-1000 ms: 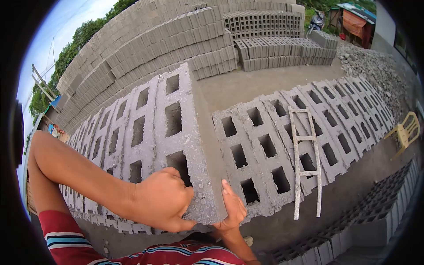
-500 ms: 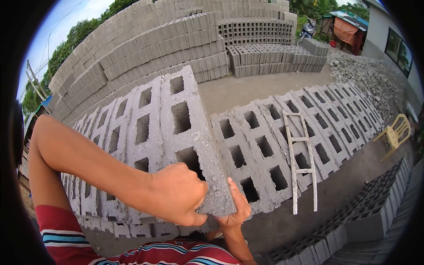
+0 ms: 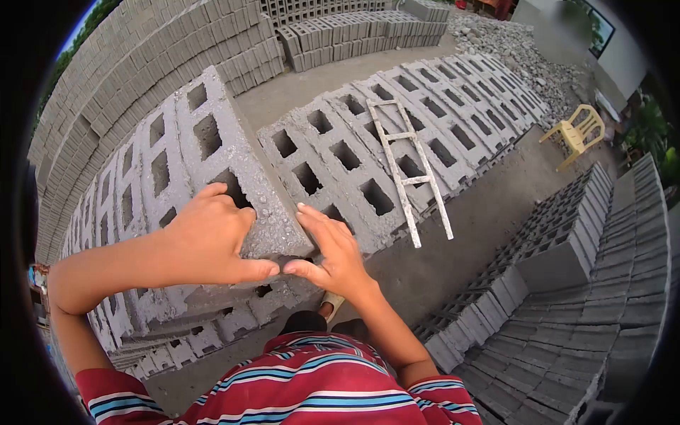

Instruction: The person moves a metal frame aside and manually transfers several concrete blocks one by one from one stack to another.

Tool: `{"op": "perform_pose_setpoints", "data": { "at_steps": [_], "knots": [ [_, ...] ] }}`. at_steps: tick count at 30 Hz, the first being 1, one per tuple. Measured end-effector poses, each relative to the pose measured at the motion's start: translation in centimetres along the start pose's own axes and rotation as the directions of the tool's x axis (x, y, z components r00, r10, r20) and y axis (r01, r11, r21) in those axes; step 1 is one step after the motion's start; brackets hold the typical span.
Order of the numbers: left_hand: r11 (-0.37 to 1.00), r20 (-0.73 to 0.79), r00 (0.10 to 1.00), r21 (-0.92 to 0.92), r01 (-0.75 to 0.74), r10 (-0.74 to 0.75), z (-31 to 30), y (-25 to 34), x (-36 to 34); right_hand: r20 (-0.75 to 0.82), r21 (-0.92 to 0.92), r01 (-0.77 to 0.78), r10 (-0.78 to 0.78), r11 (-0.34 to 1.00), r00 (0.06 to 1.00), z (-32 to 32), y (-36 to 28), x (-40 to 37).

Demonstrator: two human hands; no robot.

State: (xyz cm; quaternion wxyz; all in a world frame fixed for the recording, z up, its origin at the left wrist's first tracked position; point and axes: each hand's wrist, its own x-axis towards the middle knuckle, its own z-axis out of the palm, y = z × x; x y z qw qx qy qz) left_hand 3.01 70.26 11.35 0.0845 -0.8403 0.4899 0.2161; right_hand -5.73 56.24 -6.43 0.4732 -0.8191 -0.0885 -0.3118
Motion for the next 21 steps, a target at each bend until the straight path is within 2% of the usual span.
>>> {"op": "perform_pose_setpoints", "data": {
  "at_steps": [1,2,3,4,5,6,7,8,9,11,13,15,17,18,19,21],
  "knots": [
    [0.999,-0.115,0.992,0.006,-0.051,0.051,0.1,0.0,-0.7,0.092,-0.063,0.055,-0.050,0.997,0.995,-2.4,0.2,0.0],
    [0.995,-0.232,0.968,0.019,-0.093,0.095,0.1,0.0,-1.4,0.042,-0.232,0.078,-0.070,0.970,0.997,-4.6,0.5,-0.2],
    [0.991,-0.347,0.929,0.030,-0.127,0.129,0.3,0.1,-2.2,-0.069,-0.403,-0.040,0.013,0.914,0.998,-6.2,1.4,-0.8],
    [0.994,-0.409,0.906,0.040,-0.104,0.111,0.3,0.3,-3.1,-0.218,-0.585,-0.235,0.129,0.776,0.967,-7.2,2.8,-1.4],
    [0.996,-0.467,0.880,0.051,-0.075,0.090,0.1,0.4,-4.0,-0.308,-0.720,-0.388,0.236,0.575,0.922,-8.0,4.0,-2.1],
    [0.998,-0.519,0.852,0.058,-0.038,0.063,0.1,0.6,-5.1,-0.349,-0.723,-0.516,0.401,0.459,0.847,-9.0,5.9,-3.1],
    [0.998,-0.549,0.835,0.069,0.004,0.035,0.1,0.8,-6.3,-0.344,-0.699,-0.594,0.540,0.399,0.768,-9.8,7.1,-3.6],
    [0.995,-0.584,0.812,0.083,0.053,0.005,0.0,1.0,-7.5,-0.309,-0.670,-0.652,0.665,0.356,0.681,-10.3,7.8,-3.9],
    [0.990,-0.622,0.783,0.095,0.107,-0.024,0.0,1.2,-8.7,-0.277,-0.712,-0.628,0.695,0.314,0.663,-10.7,8.6,-4.3],
    [0.985,-0.667,0.737,0.027,0.173,-0.111,0.5,2.0,-11.2,-0.214,-0.597,-0.645,0.681,0.476,0.701,-11.8,9.6,-4.8],
    [0.972,-0.696,0.695,-0.023,0.232,-0.183,1.3,2.5,-13.6,-0.208,-0.677,-0.631,0.724,0.378,0.658,-12.4,9.6,-4.2],
    [0.951,-0.679,0.672,-0.141,0.276,-0.296,2.1,3.5,-15.8,-0.295,-0.643,-0.681,0.708,0.350,0.642,-12.6,8.9,-3.5],
    [0.924,-0.671,0.638,-0.241,0.296,-0.379,3.6,4.4,-17.3,-0.355,-0.551,-0.731,0.681,0.402,0.641,-13.2,7.1,-2.8],
    [0.923,-0.672,0.634,-0.249,0.293,-0.382,4.3,4.7,-18.0,-0.365,-0.413,-0.753,0.664,0.513,0.652,-13.8,7.4,-3.0],
    [0.919,-0.662,0.638,-0.288,0.268,-0.393,5.1,4.8,-18.6,-0.299,-0.214,-0.720,0.657,0.660,0.692,-14.6,7.6,-3.6],
    [0.906,-0.644,0.646,-0.371,0.207,-0.411,6.8,4.9,-19.3,-0.227,0.002,-0.744,0.725,0.668,0.651,-15.1,4.0,-4.2]
  ]
}}
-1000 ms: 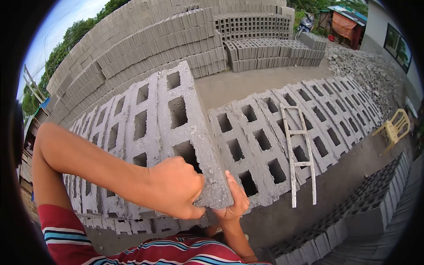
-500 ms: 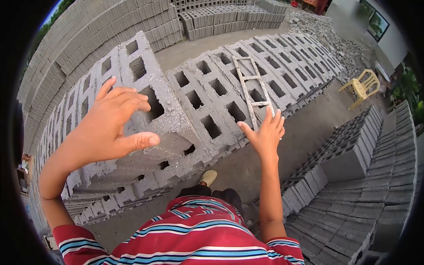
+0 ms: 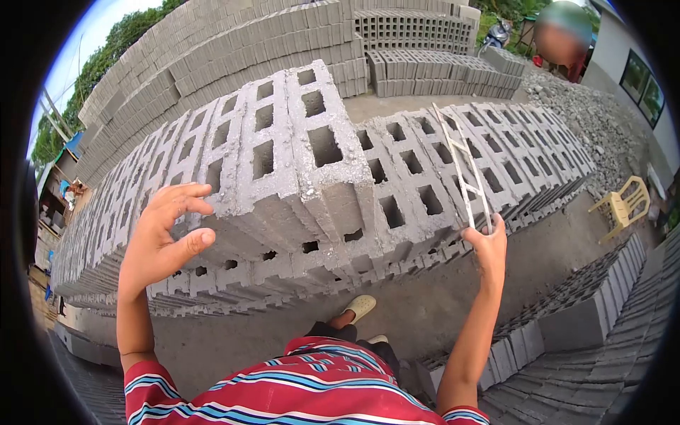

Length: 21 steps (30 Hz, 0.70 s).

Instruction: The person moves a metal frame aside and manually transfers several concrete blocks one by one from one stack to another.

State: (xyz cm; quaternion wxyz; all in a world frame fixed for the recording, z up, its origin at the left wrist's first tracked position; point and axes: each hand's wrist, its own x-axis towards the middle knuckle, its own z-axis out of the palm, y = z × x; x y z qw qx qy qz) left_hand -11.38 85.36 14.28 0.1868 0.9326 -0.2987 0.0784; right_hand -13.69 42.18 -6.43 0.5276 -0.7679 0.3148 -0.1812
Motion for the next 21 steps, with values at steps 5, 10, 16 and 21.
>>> {"op": "perform_pose_setpoints", "data": {
  "at_steps": [5,10,16,21],
  "knots": [
    [0.999,-0.110,0.994,-0.045,-0.003,-0.002,2.4,0.5,-1.2,0.213,0.592,0.121,-0.299,0.797,0.930,-0.1,-2.6,-6.4],
    [0.937,-0.123,0.965,0.297,-0.185,0.230,4.6,0.4,2.1,0.418,0.732,0.088,-0.547,0.676,0.725,2.6,-4.2,-14.0],
    [0.858,0.003,0.987,0.494,-0.139,0.159,7.7,-1.3,6.1,0.422,0.701,0.130,-0.555,0.702,0.717,5.6,-4.2,-20.2],
    [0.882,-0.040,0.985,0.454,-0.129,0.165,9.2,-2.7,6.4,0.454,0.764,0.007,-0.544,0.646,0.706,7.4,-5.0,-21.5]
  ]
}}
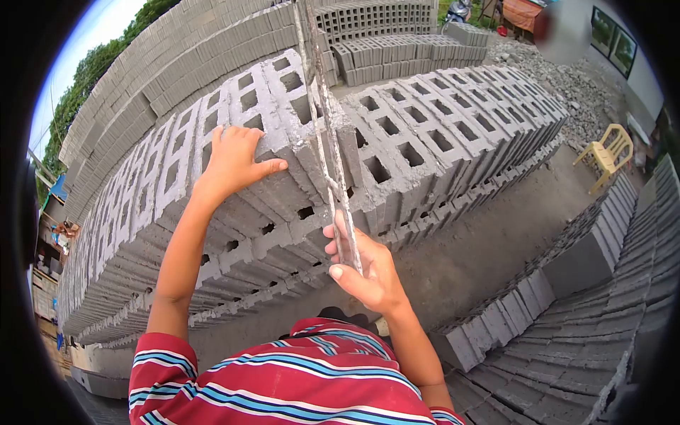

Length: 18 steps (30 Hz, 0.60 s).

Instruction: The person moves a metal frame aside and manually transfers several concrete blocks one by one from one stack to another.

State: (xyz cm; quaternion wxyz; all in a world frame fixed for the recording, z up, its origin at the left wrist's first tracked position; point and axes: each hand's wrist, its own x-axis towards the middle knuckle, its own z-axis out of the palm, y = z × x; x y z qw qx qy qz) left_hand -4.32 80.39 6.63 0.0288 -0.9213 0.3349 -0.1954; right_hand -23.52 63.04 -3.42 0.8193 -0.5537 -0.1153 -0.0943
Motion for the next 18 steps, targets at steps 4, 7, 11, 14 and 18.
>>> {"op": "perform_pose_setpoints", "data": {
  "at_steps": [4,7,11,14,18],
  "knots": [
    [0.998,-0.130,0.990,-0.035,-0.058,0.053,1.1,-0.8,-0.2,-0.024,0.024,-0.082,0.083,0.996,0.996,1.2,2.3,0.5],
    [0.995,-0.203,0.977,-0.060,-0.081,0.067,1.6,-0.9,-0.4,-0.045,0.059,-0.122,0.125,0.991,0.991,2.1,3.3,1.0],
    [0.993,-0.205,0.978,-0.091,-0.068,0.048,1.3,-0.8,-0.7,-0.071,0.071,-0.120,0.125,0.990,0.990,2.9,4.0,1.6],
    [0.994,-0.221,0.974,-0.084,-0.066,0.046,0.7,-0.5,-0.8,-0.073,0.050,-0.100,0.104,0.994,0.992,2.9,3.7,2.1],
    [0.992,-0.144,0.989,-0.119,-0.036,0.019,0.8,-0.7,-0.6,-0.080,0.031,-0.025,0.027,0.999,0.996,4.0,3.0,2.5]
  ]
}}
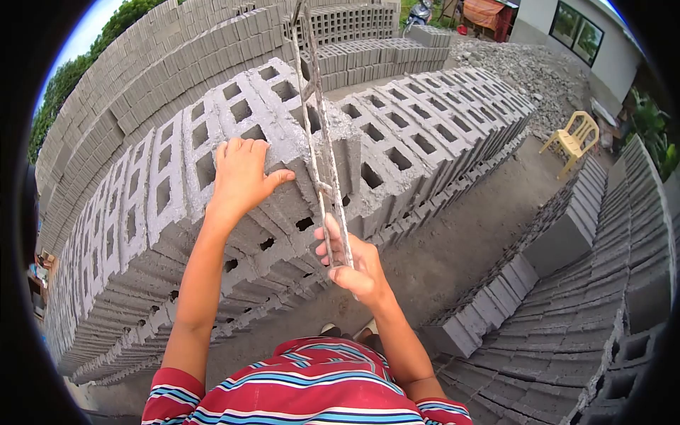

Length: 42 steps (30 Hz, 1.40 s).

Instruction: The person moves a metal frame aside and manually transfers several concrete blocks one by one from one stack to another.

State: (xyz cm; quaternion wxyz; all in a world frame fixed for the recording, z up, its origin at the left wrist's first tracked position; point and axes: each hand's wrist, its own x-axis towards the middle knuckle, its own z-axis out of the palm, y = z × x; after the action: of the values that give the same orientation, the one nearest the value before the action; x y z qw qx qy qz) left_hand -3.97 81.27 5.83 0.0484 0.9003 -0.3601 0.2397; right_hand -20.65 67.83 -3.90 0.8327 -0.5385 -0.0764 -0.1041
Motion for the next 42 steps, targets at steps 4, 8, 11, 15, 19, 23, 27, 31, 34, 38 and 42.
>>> {"op": "perform_pose_setpoints", "data": {
  "at_steps": [4,8,11,15,19,23,27,31,34,38,42],
  "knots": [
    [0.999,-0.063,0.998,0.029,-0.025,0.027,0.4,-0.3,-0.2,-0.046,-0.108,-0.003,-0.002,0.994,0.999,0.7,0.2,0.6],
    [1.000,-0.051,0.999,0.018,-0.012,0.013,0.5,-0.3,-0.1,-0.109,-0.141,-0.091,0.076,0.986,0.991,0.8,1.2,0.6],
    [0.999,-0.063,0.998,0.032,-0.011,0.013,0.4,-0.2,-0.2,-0.105,-0.214,-0.016,-0.007,0.977,0.994,1.2,-0.2,0.8],
    [0.999,-0.022,1.000,0.051,-0.001,0.002,0.2,-0.1,-0.1,-0.047,-0.265,0.189,-0.209,0.946,0.977,1.8,-2.0,1.3],
    [0.999,-0.053,0.998,0.046,-0.013,0.016,0.6,-0.2,-0.2,-0.147,-0.149,-0.085,0.063,0.985,0.987,1.6,0.8,1.0],
    [0.999,-0.035,0.999,0.047,-0.007,0.008,0.6,-0.2,-0.4,-0.114,-0.036,-0.101,0.097,0.994,0.989,1.4,0.4,0.5],
    [0.999,-0.035,0.999,0.041,-0.004,0.005,0.4,-0.2,-0.1,-0.062,-0.153,0.086,-0.097,0.984,0.993,1.7,-1.3,1.1],
    [0.998,0.006,1.000,0.057,0.017,-0.017,0.1,0.0,-0.1,-0.095,-0.165,0.001,-0.017,0.986,0.995,1.3,0.6,1.2],
    [0.999,-0.005,1.000,0.044,0.014,-0.014,0.3,0.0,-0.2,-0.096,-0.033,-0.094,0.091,0.995,0.991,1.3,1.3,0.9],
    [0.999,-0.043,0.999,0.033,0.008,-0.006,0.3,-0.1,-0.1,-0.061,-0.083,0.013,-0.018,0.996,0.998,1.8,-0.9,1.1],
    [0.998,0.032,0.999,0.047,0.034,-0.036,0.0,0.1,0.0,-0.166,-0.229,-0.117,0.080,0.966,0.983,1.8,1.2,1.5]
  ]
}}
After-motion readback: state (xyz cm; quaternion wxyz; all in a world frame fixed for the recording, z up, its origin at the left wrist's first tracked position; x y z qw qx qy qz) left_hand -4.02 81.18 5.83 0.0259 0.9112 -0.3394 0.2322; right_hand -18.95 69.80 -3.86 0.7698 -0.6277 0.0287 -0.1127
